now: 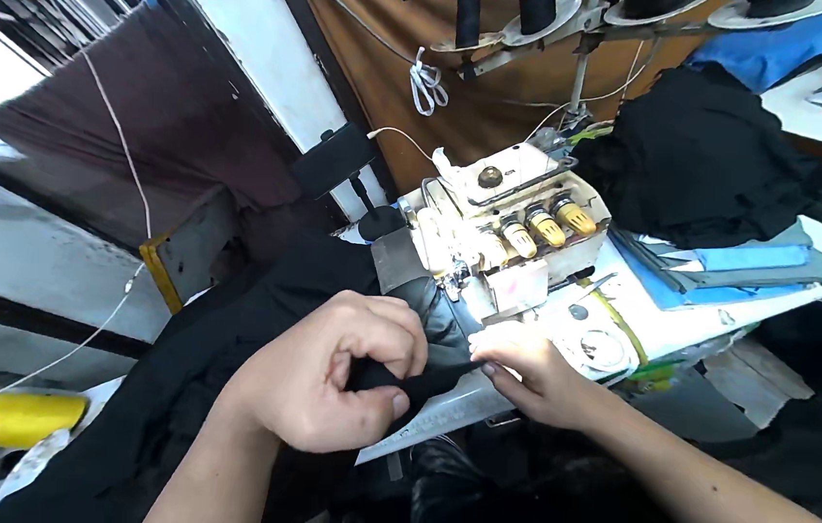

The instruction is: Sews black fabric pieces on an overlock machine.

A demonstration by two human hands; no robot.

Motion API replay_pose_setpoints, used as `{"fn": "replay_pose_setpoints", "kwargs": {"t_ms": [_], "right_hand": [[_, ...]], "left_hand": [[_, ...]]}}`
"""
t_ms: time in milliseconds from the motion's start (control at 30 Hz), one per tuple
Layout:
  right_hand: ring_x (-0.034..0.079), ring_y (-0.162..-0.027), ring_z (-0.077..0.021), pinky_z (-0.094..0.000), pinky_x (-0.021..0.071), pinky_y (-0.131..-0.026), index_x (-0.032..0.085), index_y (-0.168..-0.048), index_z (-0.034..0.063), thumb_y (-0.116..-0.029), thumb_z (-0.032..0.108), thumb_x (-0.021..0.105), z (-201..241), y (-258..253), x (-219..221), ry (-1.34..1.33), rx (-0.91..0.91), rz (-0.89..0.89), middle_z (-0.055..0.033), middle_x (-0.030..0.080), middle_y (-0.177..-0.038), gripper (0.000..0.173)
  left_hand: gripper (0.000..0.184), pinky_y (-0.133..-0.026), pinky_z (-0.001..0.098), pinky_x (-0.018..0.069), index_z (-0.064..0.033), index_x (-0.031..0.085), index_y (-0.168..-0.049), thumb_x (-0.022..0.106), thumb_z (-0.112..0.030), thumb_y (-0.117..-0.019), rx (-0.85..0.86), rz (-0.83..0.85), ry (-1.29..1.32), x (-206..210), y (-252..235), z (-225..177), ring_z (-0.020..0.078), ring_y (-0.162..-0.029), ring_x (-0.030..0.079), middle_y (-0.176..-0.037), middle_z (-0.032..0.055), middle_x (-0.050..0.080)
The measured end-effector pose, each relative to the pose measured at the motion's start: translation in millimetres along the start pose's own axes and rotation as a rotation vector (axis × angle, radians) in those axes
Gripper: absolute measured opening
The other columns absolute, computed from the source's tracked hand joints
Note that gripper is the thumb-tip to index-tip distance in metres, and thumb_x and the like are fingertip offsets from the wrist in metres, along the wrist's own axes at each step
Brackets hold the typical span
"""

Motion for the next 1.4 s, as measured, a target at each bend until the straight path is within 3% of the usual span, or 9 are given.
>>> {"fn": "replay_pose_setpoints", "kwargs": {"t_ms": [200,400,633,833,933,1033,1200,1333,1400], "right_hand": [[0.066,-0.115,-0.0194,-0.0380,0.0415,-0.110,0.071,-0.100,0.0085,-0.1021,0.019,0.047,2,14,1,0.030,0.028,-0.040,-0.0073,0.075,-0.101,0.026],[0.065,-0.100,-0.0146,-0.0345,0.0425,-0.099,0.072,-0.100,0.0108,-0.1030,0.021,0.049,-6,18,6,0.008,0.033,-0.076,-0.0040,0.074,-0.096,0.026],[0.067,-0.100,-0.0195,-0.0378,0.0460,-0.094,0.076,-0.100,0.0065,-0.0993,0.015,0.052,-20,11,11,-0.027,0.071,-0.083,-0.0087,0.076,-0.104,0.025],[0.070,-0.102,-0.0221,-0.0422,0.0497,-0.093,0.078,-0.100,0.0064,-0.0970,0.013,0.054,-41,-5,17,0.012,0.075,-0.113,-0.0093,0.077,-0.105,0.025],[0.068,-0.101,-0.0245,-0.0419,0.0533,-0.088,0.075,-0.099,0.0068,-0.0959,0.018,0.057,-33,-16,18,0.059,0.045,-0.198,-0.0110,0.073,-0.100,0.021],[0.065,-0.088,-0.0184,-0.0334,0.0499,-0.083,0.069,-0.091,0.0089,-0.0979,0.020,0.057,-11,-31,15,0.078,-0.091,-0.234,-0.0063,0.068,-0.085,0.018],[0.065,-0.088,-0.0177,-0.0313,0.0492,-0.082,0.071,-0.094,0.0078,-0.0993,0.017,0.055,10,-45,15,0.042,-0.204,-0.189,-0.0067,0.070,-0.090,0.019],[0.061,-0.084,-0.0164,-0.0292,0.0454,-0.078,0.069,-0.090,0.0085,-0.0990,0.017,0.055,10,-46,13,0.042,-0.215,-0.188,-0.0055,0.067,-0.085,0.019],[0.061,-0.089,-0.0175,-0.0297,0.0445,-0.080,0.067,-0.088,0.0082,-0.0978,0.016,0.055,10,-45,11,0.025,-0.207,-0.187,-0.0073,0.067,-0.090,0.017]], "left_hand": [[0.023,-0.070,0.0145,0.0461,-0.0097,0.052,-0.067,0.058,-0.018,-0.0872,-0.041,0.036,-0.023,-1,-9,0,-0.0012,-0.085,0.059,-0.079,-0.0036,0.063],[0.022,-0.072,0.0126,0.0469,-0.0090,0.052,-0.069,0.059,-0.018,-0.0873,-0.086,0.049,-0.053,4,-9,-3,-0.0022,-0.088,0.060,-0.082,-0.0029,0.065],[0.024,-0.072,0.0131,0.0460,-0.0072,0.051,-0.068,0.057,-0.018,-0.0889,-0.134,0.052,-0.146,20,-7,-12,0.0004,-0.088,0.060,-0.083,0.0018,0.065],[0.029,-0.076,0.0199,0.0496,-0.0075,0.052,-0.065,0.056,-0.019,-0.0914,-0.211,-0.037,-0.451,52,-1,-26,0.0113,-0.089,0.064,-0.086,0.0093,0.068],[0.032,-0.075,0.0211,0.0505,-0.0093,0.055,-0.066,0.056,-0.025,-0.0939,-0.286,-0.091,-0.649,57,6,-36,0.0124,-0.087,0.065,-0.088,0.0081,0.069],[0.035,-0.075,0.0207,0.0503,-0.0094,0.056,-0.068,0.059,-0.030,-0.0953,-0.352,-0.117,-0.738,52,12,-43,0.0115,-0.089,0.065,-0.093,0.0081,0.071],[0.035,-0.075,0.0215,0.0508,-0.0098,0.056,-0.067,0.060,-0.031,-0.0952,-0.355,-0.095,-0.763,51,16,-42,0.0116,-0.090,0.065,-0.096,0.0079,0.071],[0.036,-0.078,0.0199,0.0515,-0.0097,0.056,-0.066,0.059,-0.030,-0.0957,-0.331,-0.093,-0.703,50,19,-38,0.0095,-0.093,0.067,-0.098,0.0075,0.073],[0.036,-0.079,0.0180,0.0508,-0.0090,0.054,-0.065,0.059,-0.028,-0.0958,-0.314,-0.091,-0.613,50,20,-36,0.0076,-0.095,0.066,-0.098,0.0079,0.073]]}}
Point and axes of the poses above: each hand's wrist, its own y-axis away from the middle knuckle, its own x-axis out of the palm, z = x × y, the point moved 3 cm from there along -y, towards the middle knuckle
